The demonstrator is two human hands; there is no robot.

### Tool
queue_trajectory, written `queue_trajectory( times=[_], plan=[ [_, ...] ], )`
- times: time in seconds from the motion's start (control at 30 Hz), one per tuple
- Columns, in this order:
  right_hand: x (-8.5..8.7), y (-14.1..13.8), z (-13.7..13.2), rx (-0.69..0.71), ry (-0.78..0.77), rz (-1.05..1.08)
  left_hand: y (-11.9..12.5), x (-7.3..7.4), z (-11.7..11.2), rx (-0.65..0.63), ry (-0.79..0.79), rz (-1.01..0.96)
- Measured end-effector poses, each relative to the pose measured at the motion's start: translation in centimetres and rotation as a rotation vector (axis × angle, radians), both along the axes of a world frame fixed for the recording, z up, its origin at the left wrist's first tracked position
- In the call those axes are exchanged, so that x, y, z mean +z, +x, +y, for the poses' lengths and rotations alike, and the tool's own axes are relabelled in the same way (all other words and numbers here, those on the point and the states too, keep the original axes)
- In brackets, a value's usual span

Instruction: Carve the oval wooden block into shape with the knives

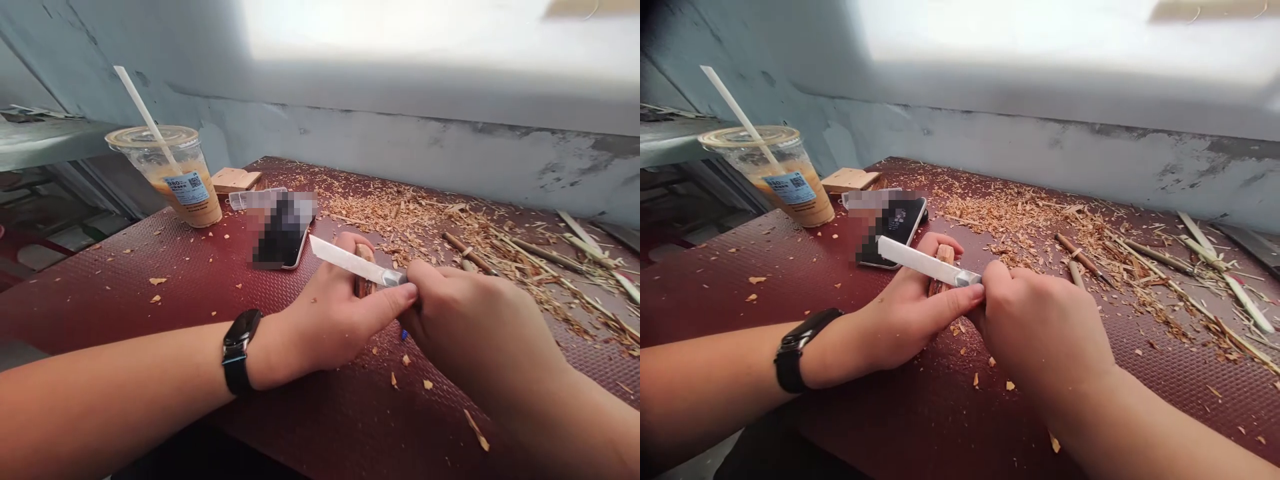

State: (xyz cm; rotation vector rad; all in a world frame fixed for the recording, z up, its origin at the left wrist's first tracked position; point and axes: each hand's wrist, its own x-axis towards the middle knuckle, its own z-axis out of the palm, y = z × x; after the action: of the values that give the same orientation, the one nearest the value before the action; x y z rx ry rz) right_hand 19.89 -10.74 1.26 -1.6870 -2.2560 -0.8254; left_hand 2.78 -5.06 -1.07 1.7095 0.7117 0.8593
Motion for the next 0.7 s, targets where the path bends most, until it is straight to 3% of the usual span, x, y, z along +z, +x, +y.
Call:
queue_trajectory(
  times=[0.17, 0.27, 0.4, 0.57, 0.7],
  plan=[
    [0.2, 0.7, 0.7, 0.208, -0.066, 0.051, -0.7, 1.3, 0.6, -0.148, 0.003, 0.101],
    [0.8, 1.0, 0.9, 0.242, -0.147, 0.036, -1.3, 2.1, 1.2, -0.212, -0.008, 0.211],
    [1.0, 1.1, 0.9, 0.205, -0.225, 0.012, -1.5, 1.7, 1.9, -0.145, 0.086, 0.31],
    [0.5, 1.5, 1.2, 0.176, -0.176, 0.011, -1.2, 0.6, 2.6, -0.042, 0.292, 0.264],
    [0.2, 1.6, 1.3, 0.188, -0.108, -0.01, -1.0, 0.8, 2.3, -0.029, 0.241, 0.251]
  ],
)
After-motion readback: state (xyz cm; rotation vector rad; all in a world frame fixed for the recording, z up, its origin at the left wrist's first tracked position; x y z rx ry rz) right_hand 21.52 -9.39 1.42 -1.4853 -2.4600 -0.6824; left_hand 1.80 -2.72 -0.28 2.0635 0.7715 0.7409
